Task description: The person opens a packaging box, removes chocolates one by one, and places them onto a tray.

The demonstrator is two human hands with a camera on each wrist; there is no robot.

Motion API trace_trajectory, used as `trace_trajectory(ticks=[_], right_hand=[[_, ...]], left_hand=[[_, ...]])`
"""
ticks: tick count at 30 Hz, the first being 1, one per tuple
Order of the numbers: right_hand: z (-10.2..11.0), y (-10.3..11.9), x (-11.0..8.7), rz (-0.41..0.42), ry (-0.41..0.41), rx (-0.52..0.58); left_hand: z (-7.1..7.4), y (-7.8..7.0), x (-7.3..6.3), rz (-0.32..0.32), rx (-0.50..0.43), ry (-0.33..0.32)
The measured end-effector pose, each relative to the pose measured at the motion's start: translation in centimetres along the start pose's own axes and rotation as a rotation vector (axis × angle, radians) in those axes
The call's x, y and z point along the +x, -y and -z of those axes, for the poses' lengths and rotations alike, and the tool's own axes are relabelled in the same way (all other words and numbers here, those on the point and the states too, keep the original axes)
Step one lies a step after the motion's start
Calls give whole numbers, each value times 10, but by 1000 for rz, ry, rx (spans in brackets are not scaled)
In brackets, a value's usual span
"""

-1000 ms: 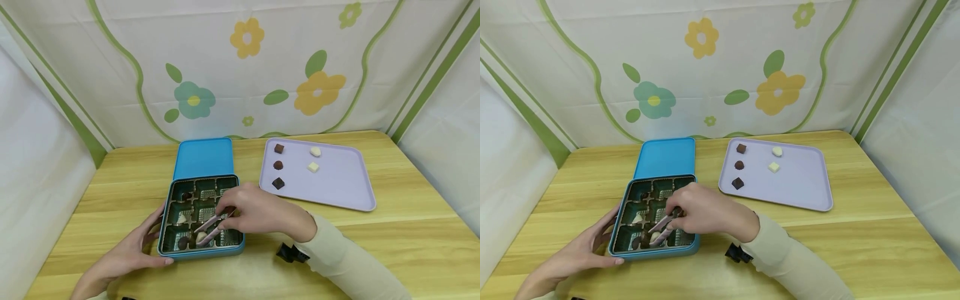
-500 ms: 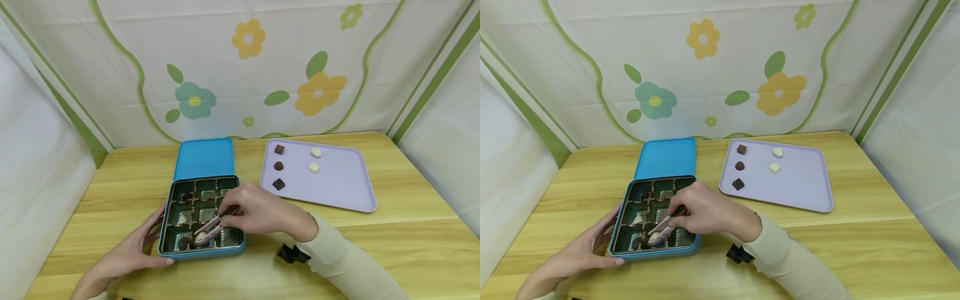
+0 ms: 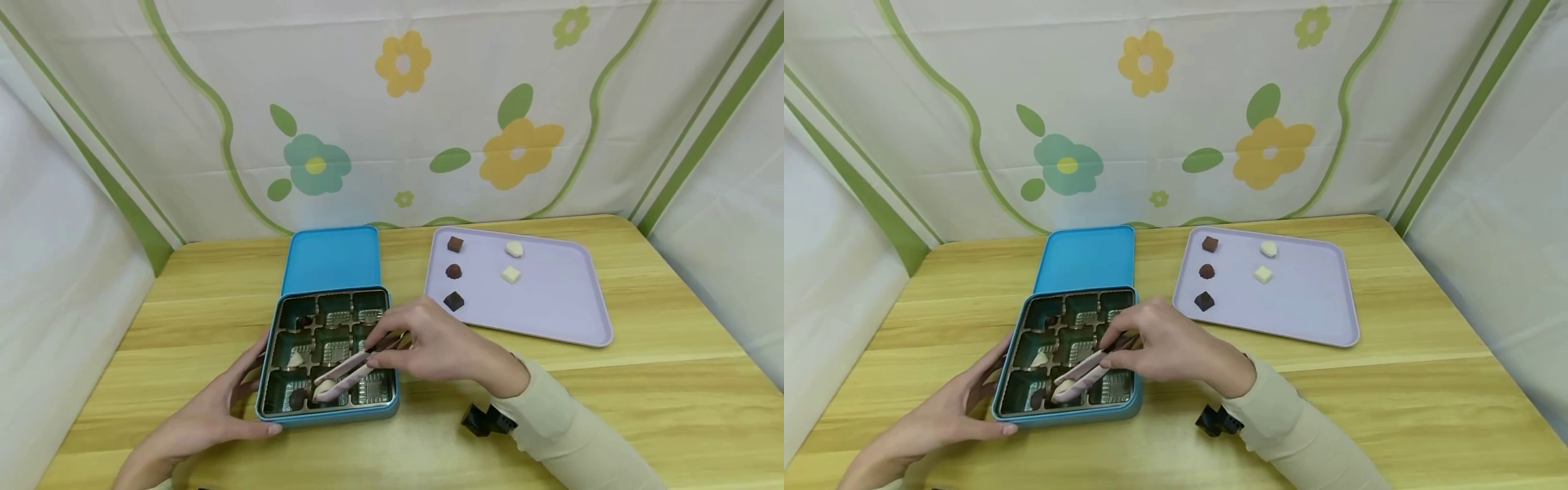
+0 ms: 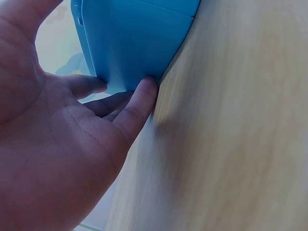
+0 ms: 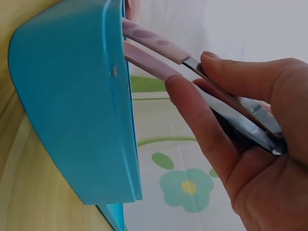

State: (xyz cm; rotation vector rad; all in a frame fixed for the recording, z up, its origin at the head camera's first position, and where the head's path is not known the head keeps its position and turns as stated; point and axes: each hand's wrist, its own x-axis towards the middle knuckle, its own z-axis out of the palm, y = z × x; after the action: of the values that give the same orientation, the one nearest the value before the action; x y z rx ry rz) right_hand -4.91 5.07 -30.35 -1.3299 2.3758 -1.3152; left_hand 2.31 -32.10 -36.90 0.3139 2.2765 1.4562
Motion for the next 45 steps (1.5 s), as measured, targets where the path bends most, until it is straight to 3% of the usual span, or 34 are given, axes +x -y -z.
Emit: trace_trajectory(ticks=[8, 11, 18, 23, 28, 38, 45], right_hand=[[4, -7, -9, -20, -77, 72], [6, -10, -13, -48, -99, 155], [17, -17, -27, -208, -130, 412], [27, -23, -38, -243, -170, 498], [36, -33, -50, -255, -224, 502], [51, -49, -72, -224, -330, 491], [61, -53, -85, -309, -388, 480]], left_hand=[[1, 0, 0, 5, 10, -8], [0, 0, 0, 6, 17, -12], [-1, 0, 0, 4, 26, -16], [-1, 0, 0, 6, 27, -19], [0, 4, 1, -26, 40, -16], [-2, 0, 0, -10, 34, -20], [-2, 0, 0, -15, 35, -18]])
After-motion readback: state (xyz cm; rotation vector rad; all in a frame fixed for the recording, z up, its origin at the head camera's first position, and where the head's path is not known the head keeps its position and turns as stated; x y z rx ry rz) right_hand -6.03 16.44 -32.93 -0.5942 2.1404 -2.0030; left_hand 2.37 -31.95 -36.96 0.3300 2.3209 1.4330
